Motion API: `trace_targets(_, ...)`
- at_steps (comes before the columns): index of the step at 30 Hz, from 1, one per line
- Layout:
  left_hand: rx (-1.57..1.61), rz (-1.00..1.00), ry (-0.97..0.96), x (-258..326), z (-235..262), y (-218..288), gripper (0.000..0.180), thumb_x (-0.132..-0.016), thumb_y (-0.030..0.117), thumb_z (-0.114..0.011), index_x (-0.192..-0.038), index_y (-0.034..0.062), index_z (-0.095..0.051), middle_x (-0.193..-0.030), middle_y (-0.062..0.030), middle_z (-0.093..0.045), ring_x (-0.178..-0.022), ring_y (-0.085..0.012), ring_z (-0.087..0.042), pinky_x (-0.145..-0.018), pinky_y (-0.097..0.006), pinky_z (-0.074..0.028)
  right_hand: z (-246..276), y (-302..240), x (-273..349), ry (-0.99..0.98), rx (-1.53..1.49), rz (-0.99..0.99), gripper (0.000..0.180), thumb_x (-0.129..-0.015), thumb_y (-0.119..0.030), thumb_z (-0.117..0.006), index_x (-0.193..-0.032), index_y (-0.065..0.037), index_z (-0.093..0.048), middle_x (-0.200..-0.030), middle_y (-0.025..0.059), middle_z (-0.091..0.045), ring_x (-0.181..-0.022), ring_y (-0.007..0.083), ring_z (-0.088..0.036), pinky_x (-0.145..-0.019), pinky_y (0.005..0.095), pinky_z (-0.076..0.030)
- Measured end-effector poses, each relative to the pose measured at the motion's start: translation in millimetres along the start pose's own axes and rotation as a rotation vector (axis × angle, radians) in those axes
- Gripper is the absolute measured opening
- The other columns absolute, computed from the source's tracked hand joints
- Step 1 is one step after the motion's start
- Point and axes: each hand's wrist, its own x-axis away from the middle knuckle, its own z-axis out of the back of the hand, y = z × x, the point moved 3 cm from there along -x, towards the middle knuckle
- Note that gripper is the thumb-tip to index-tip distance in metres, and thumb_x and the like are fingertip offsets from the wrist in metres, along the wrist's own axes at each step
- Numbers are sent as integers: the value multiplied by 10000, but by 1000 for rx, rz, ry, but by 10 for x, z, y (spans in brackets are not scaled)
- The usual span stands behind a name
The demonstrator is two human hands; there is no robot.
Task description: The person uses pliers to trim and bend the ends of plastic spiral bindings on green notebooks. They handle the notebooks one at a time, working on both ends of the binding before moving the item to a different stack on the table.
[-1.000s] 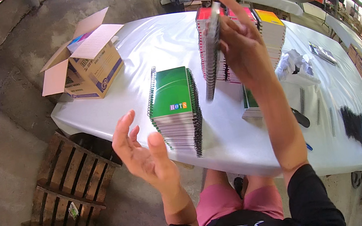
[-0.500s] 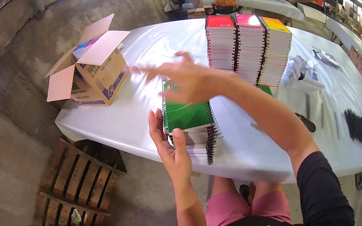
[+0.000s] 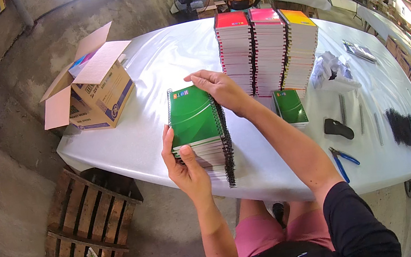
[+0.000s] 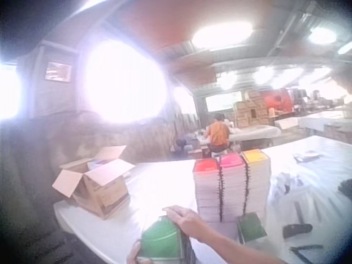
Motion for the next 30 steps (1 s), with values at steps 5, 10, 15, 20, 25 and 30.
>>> trace_targets(5, -54, -47, -12, -1, 3, -15, 412, -976, 253, -475, -1291, -10, -444, -1336, -148, -470, -1198, -208, -471, -1013, -321, -358, 27, 55, 69, -5, -63, -6, 369, -972, -289, -476, -1176, 2, -575, -1106, 78, -610, -980, 113, -554, -858, 234, -430)
trace_targets(10, -178, -113, 146, 34, 177, 123, 488, -998, 353, -356, -1344, 8, -363, -1375, -154, -420, -1257, -237, -417, -1040, -383, -325, 634, 22, 437, 382, 454, 203, 451, -879, -325, -598, -1204, -17, -550, -1150, 173, -597, -1039, 265, -581, -894, 357, -457)
trace_targets(15, -170, -345, 367, 262, 270, 693, 497, -963, 373, -373, -1290, -2, -356, -1328, -173, -420, -1265, -289, -402, -1016, -401, -359, 1888, 832, 1493, 804, 1228, -450, 544, -779, -443, -678, -1148, -51, -600, -1070, 231, -616, -987, 324, -605, -834, 428, -482)
trace_targets(20, 172, -767, -47, 694, -300, 991, 468, -894, 298, -519, -1227, -7, -394, -1157, -162, -456, -1085, -292, -487, -937, -384, -439, 2107, 1159, 1822, 588, 761, -675, 484, -735, -494, -709, -882, -33, -696, -777, 179, -663, -720, 330, -645, -671, 410, -501)
trace_targets(25, 91, -345, -410, 928, -688, 797, 337, -782, 168, -695, -1060, 70, -531, -1121, -146, -474, -1000, -307, -531, -866, -401, -459, 2190, 1110, 1795, 564, 966, -580, 444, -745, -454, -716, -754, -12, -674, -687, 164, -654, -695, 321, -650, -656, 415, -493)
trace_targets(30, -83, -110, -517, 917, -1056, 400, 361, -817, 72, -626, -1158, 26, -519, -1142, -159, -486, -1057, -261, -483, -870, -350, -431, 1972, 830, 1796, 609, 1056, -397, 353, -763, -362, -718, -856, -30, -642, -662, 147, -629, -648, 297, -641, -610, 410, -478)
